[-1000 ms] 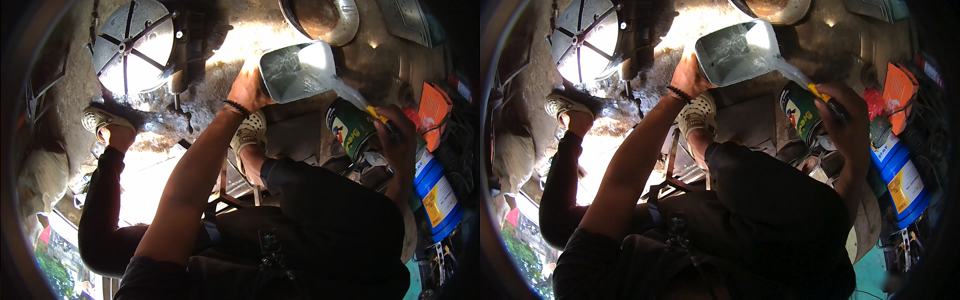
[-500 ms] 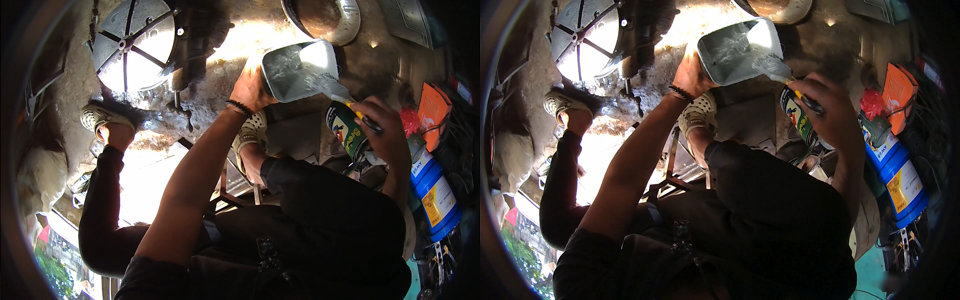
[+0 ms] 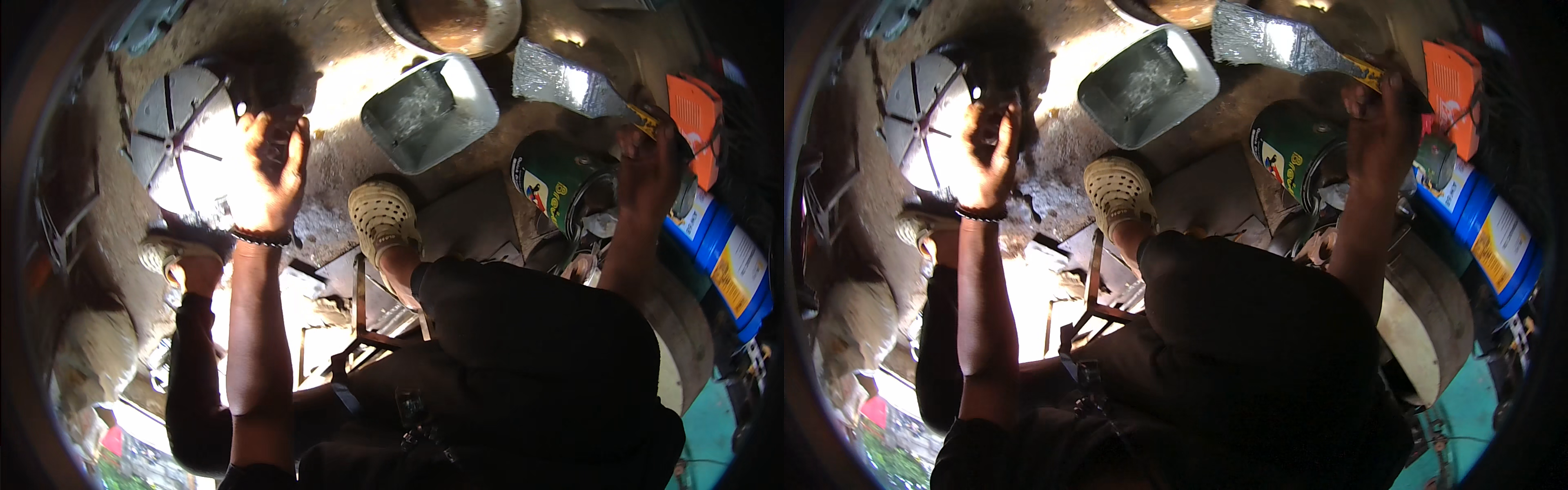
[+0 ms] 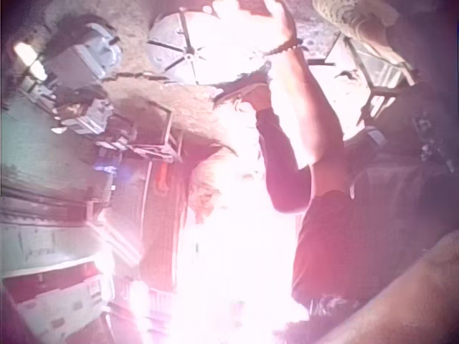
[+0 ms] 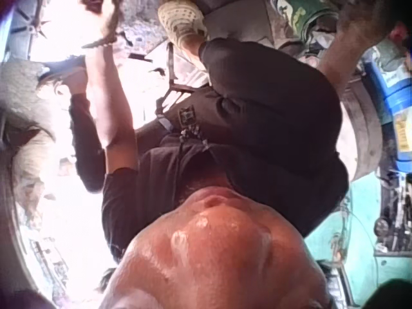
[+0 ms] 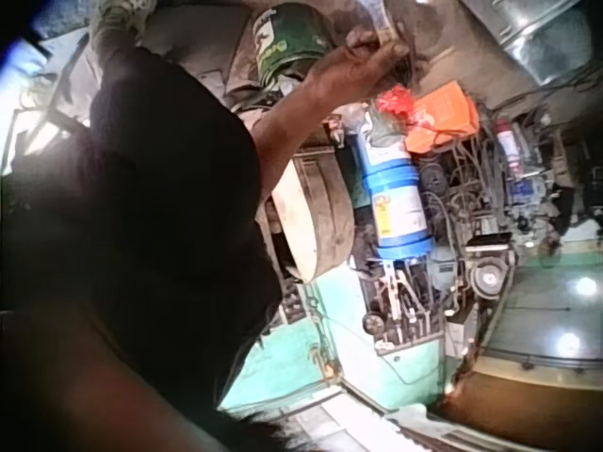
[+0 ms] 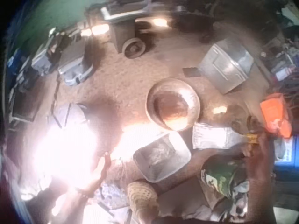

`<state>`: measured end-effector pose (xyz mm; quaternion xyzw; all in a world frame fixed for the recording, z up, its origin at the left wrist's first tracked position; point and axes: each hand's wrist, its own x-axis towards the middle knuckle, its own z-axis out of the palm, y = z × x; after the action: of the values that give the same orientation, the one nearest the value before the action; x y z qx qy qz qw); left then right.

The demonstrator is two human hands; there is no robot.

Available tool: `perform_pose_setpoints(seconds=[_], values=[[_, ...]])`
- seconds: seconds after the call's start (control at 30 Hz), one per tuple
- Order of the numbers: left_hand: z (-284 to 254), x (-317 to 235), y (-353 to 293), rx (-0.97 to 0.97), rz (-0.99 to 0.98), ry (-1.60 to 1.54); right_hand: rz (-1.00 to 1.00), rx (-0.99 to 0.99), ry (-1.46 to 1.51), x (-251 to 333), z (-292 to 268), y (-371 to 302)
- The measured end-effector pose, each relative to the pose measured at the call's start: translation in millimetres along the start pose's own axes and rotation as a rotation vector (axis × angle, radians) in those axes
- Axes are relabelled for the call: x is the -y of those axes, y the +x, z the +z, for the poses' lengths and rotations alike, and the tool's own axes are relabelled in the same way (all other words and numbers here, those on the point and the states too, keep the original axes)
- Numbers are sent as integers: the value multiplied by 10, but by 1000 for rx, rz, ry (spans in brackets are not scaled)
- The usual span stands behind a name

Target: The person sits on the floor and cleans a circular metal part using a brush and a liquid from a container. They repeatedly dip the brush into the liquid and scrub the surface of the metal part, then wipe it with a cloth.

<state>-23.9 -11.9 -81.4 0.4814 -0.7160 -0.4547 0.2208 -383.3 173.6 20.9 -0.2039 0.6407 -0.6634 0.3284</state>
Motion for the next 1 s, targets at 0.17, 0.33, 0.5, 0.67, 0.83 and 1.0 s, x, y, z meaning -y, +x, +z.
perform_pose_setpoints(seconds=[0.17, 0.33, 0.5, 0.67, 0.83, 1.0], values=[[548, -638, 763, 244, 655, 240, 92, -74, 446, -76, -304, -41], [1369, -1020, 984, 535, 889, 546, 52, -218, 578, -135, -607, -42], [1720, -1195, 1065, 846, 750, 840, 69, -260, 660, -215, -743, 21], [1735, -1320, 1120, 964, 694, 906, 99, -270, 697, -270, -732, 79], [1531, -1440, 1287, 813, 530, 665, 89, -323, 714, -366, -764, 83], [957, -1413, 1499, 662, 420, 376, 78, -299, 746, -459, -761, 124]])
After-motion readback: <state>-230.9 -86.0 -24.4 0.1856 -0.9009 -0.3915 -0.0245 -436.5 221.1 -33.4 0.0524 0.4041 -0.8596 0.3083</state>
